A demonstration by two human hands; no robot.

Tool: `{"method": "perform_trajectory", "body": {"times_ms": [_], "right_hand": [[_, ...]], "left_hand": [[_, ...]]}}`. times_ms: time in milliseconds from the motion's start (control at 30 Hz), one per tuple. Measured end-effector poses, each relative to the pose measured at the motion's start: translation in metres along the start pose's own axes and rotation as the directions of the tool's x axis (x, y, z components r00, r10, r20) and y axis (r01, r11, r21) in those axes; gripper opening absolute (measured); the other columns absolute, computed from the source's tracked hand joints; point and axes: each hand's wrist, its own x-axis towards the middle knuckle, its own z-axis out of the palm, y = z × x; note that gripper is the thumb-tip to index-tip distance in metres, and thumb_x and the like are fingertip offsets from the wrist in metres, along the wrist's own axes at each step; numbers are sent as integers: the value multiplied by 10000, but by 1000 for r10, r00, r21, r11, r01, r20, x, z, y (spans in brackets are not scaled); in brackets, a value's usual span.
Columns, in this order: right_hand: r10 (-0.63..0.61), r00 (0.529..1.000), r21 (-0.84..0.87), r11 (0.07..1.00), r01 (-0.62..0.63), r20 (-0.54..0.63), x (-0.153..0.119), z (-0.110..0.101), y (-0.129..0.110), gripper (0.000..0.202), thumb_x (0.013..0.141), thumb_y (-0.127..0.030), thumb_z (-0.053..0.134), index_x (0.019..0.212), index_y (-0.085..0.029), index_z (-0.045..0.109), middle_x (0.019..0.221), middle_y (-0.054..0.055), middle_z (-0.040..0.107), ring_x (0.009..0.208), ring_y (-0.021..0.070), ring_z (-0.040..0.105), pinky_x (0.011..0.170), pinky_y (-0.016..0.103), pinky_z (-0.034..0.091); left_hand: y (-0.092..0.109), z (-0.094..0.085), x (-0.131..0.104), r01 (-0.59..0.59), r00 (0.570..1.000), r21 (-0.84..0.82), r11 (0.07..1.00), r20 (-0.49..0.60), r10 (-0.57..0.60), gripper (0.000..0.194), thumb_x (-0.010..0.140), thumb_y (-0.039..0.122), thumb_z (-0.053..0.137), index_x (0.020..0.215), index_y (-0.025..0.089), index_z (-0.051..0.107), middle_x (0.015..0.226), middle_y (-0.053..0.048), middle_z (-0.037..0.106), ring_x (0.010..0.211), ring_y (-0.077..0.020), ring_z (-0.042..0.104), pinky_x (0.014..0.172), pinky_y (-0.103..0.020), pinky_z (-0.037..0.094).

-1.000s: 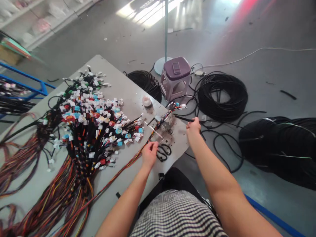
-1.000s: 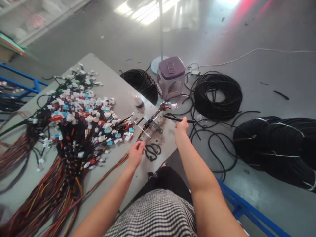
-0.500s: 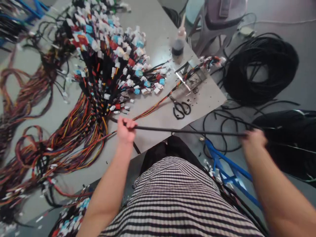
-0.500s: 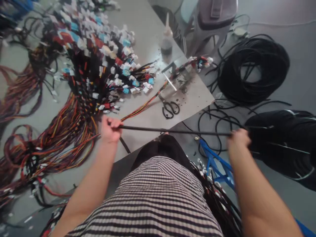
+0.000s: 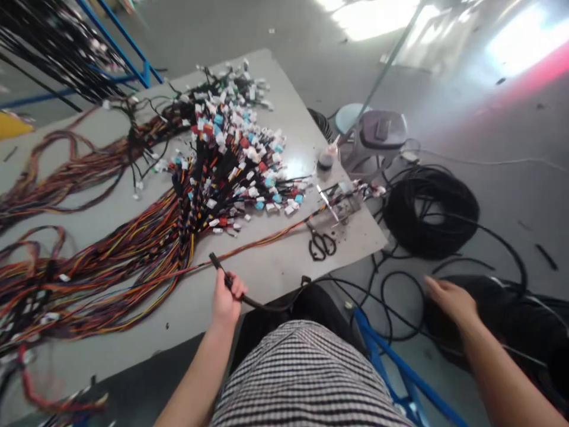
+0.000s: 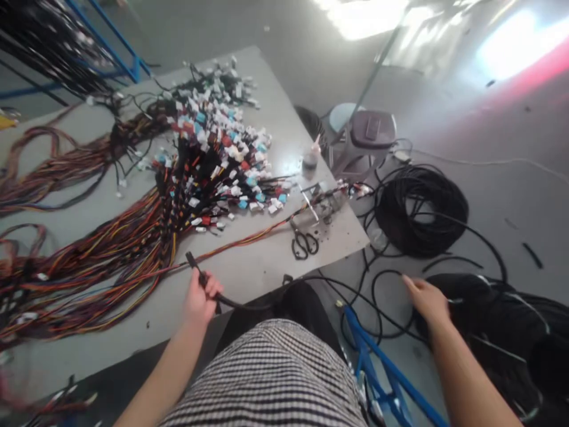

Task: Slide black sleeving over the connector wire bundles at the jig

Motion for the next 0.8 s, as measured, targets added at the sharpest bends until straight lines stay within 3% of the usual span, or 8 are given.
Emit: {"method": "perform_trajectory", "body": {"times_ms": [67,167,267,367,467,567,667,800], "right_hand": [[-114,989,123,985,125,-96,62,9,-55,362,664,-588,453,688,-265,616,781,141,676,755,325,641,706,488,503],[-361,904,245,878,412,-228,149,34,-163,432,771,-508,472,976,-182,667,918,118,680,874,255,636,858,420,489],[-424,905,245,875,418,-32,218,68,-251,441,702,-356,656,1102,-172,644,884,98,668,830,247,612,859,429,478],[-452,874,273,876,397,178,265,110,-296,566,613,-242,762,1154,-173,611,973,98,655,815,235,591,851,454,478],[-524,801,374,832,408,290,289,145,-311,540,635,-232,769,1139,-138,601,997,69,645,837,195,582,866,423,474],[-581,737,487,782,389,345,290,147,-308,484,685,-258,757,1116,-98,605,969,50,645,865,160,574,888,357,458],[-613,724,577,731,365,318,273,103,-285,481,710,-312,754,1118,-97,614,978,53,650,897,156,573,900,316,446],[-624,695,615,717,329,357,225,18,-212,556,640,-411,793,1096,-131,642,993,60,670,916,221,591,873,339,467]], "left_hand": [[-12,15,-9,22,999,9,1000,34,-22,372,838,505,640,723,158,567,419,95,310,362,-48,272,435,-190,290],[-24,34,-23,34,998,50,998,44,-36,404,747,536,732,794,155,606,427,103,299,371,-47,262,426,-192,277],[-32,46,-34,27,1000,71,997,13,-28,460,687,578,769,781,161,600,434,98,303,387,-55,275,440,-207,312],[-38,50,-43,17,999,107,994,-41,-13,478,675,601,766,770,165,596,469,75,369,425,-73,336,479,-234,369],[-42,50,-49,-3,995,153,988,-101,19,481,665,607,764,795,169,613,527,46,447,488,-101,409,522,-260,409],[-41,56,-51,-14,991,164,986,-126,36,479,651,612,766,776,175,616,540,38,456,510,-107,415,541,-268,425],[-37,68,-50,-34,992,160,987,-114,53,468,667,610,756,823,187,631,532,46,434,500,-99,394,518,-249,411],[-31,85,-45,-103,989,216,971,-79,122,471,704,618,732,945,223,647,495,70,394,442,-82,331,441,-213,337]]}}
